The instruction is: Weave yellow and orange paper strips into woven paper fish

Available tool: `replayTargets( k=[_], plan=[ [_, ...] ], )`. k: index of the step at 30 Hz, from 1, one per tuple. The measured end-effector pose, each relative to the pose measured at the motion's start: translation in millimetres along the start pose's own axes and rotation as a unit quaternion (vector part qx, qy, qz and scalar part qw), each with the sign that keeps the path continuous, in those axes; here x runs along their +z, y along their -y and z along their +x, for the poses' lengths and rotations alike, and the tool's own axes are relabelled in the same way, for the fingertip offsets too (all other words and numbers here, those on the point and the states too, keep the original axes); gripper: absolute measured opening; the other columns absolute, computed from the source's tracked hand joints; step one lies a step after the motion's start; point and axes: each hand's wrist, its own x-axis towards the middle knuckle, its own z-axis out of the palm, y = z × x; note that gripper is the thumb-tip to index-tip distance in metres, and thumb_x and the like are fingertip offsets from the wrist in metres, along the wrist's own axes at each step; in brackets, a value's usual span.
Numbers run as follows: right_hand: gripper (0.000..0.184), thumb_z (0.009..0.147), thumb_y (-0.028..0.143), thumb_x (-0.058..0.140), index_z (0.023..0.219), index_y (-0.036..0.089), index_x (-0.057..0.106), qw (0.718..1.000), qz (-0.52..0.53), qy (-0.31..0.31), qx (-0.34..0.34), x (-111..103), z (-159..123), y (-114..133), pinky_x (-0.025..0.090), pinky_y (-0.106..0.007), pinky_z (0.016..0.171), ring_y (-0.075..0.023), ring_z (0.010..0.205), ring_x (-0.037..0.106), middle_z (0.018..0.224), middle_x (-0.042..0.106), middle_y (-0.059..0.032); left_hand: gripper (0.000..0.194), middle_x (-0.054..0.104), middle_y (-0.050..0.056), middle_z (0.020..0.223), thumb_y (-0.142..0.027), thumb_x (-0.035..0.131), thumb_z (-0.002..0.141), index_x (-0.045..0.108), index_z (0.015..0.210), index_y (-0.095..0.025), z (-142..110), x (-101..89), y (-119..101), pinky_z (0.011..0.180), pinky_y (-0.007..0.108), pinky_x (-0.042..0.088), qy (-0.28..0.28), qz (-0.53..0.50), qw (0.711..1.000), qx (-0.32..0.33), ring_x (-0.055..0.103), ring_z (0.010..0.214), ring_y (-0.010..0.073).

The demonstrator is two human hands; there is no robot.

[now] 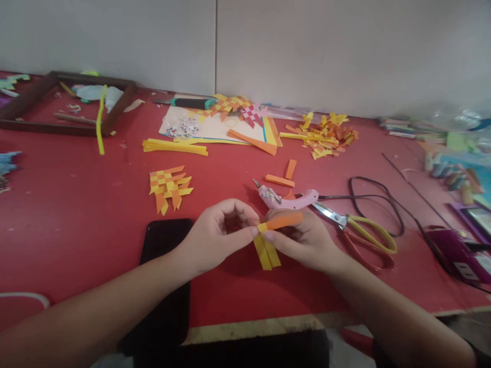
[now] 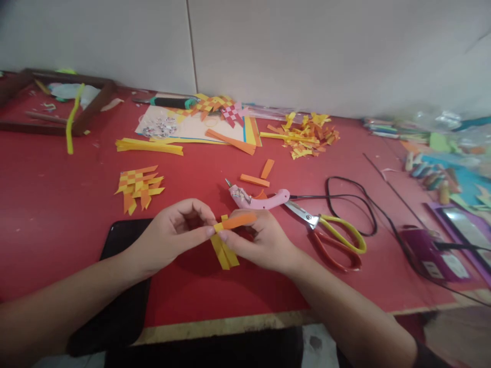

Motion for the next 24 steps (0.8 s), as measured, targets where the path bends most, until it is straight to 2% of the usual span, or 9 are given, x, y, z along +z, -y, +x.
replayTargets(
  k=[6,10,13,17,19,24],
  plan=[
    [0.016,0.093,0.028,0.064,0.079,0.019,0.063,1.000,0.028,0.010,0.004,-1.6,-0.1,3.7,0.045,-0.021,0.050,-0.0093,0.056,0.054,0.067,0.058,0.0022,0.014,0.063,-0.003,0.082,-0.015,0.074,0.080,0.060,0.082,-0.017,-2.4,0.2,-3.4,0.071,0.020,0.048,-0.010,-0.008,0.999,-0.031,0.057,0.074,0.0070],
    [0.011,0.093,0.033,0.063,0.097,0.023,0.063,0.998,0.045,-0.044,0.003,-3.6,-1.9,6.1,0.049,-0.022,0.054,-0.0115,0.067,0.060,0.083,0.064,0.0003,0.019,0.064,-0.004,0.080,-0.014,0.075,0.076,0.058,0.082,-0.017,-2.5,-0.2,-4.5,0.066,0.020,0.047,-0.018,-0.022,0.997,-0.066,0.058,0.071,0.0072],
    [0.016,0.092,0.023,0.061,0.109,0.026,0.062,0.997,-0.006,-0.059,-0.044,-4.9,-2.9,6.1,0.055,-0.025,0.069,-0.0149,0.086,0.066,0.099,0.067,-0.0024,0.020,0.064,-0.004,0.080,-0.014,0.075,0.075,0.057,0.082,-0.017,-1.4,-0.1,-3.8,0.068,0.020,0.048,-0.024,-0.027,0.997,-0.063,0.059,0.072,0.0068],
    [0.032,0.086,0.007,0.060,0.113,0.025,0.064,0.986,-0.108,-0.029,-0.126,-5.7,-0.8,5.4,0.055,-0.031,0.088,-0.0167,0.099,0.067,0.102,0.070,-0.0036,0.019,0.065,-0.004,0.084,-0.011,0.073,0.075,0.058,0.083,-0.018,-0.3,-1.0,-1.1,0.073,0.021,0.049,-0.024,-0.015,0.998,-0.060,0.062,0.078,0.0075],
    [0.033,0.085,0.006,0.061,0.112,0.023,0.066,0.981,-0.128,-0.017,-0.143,-6.2,0.9,5.9,0.055,-0.031,0.088,-0.0160,0.097,0.067,0.101,0.071,-0.0043,0.019,0.065,-0.004,0.084,-0.010,0.072,0.074,0.059,0.085,-0.018,-0.4,-1.8,-0.2,0.074,0.022,0.049,-0.021,-0.007,0.998,-0.066,0.063,0.079,0.0082],
    [0.021,0.085,0.011,0.064,0.104,0.020,0.070,0.977,-0.146,-0.015,-0.155,-7.0,3.7,9.7,0.057,-0.030,0.083,-0.0153,0.091,0.068,0.098,0.070,-0.0062,0.021,0.065,-0.004,0.084,-0.010,0.073,0.072,0.059,0.086,-0.018,-0.7,-2.3,-0.3,0.073,0.022,0.049,-0.019,0.000,0.997,-0.074,0.064,0.078,0.0087]
  ],
)
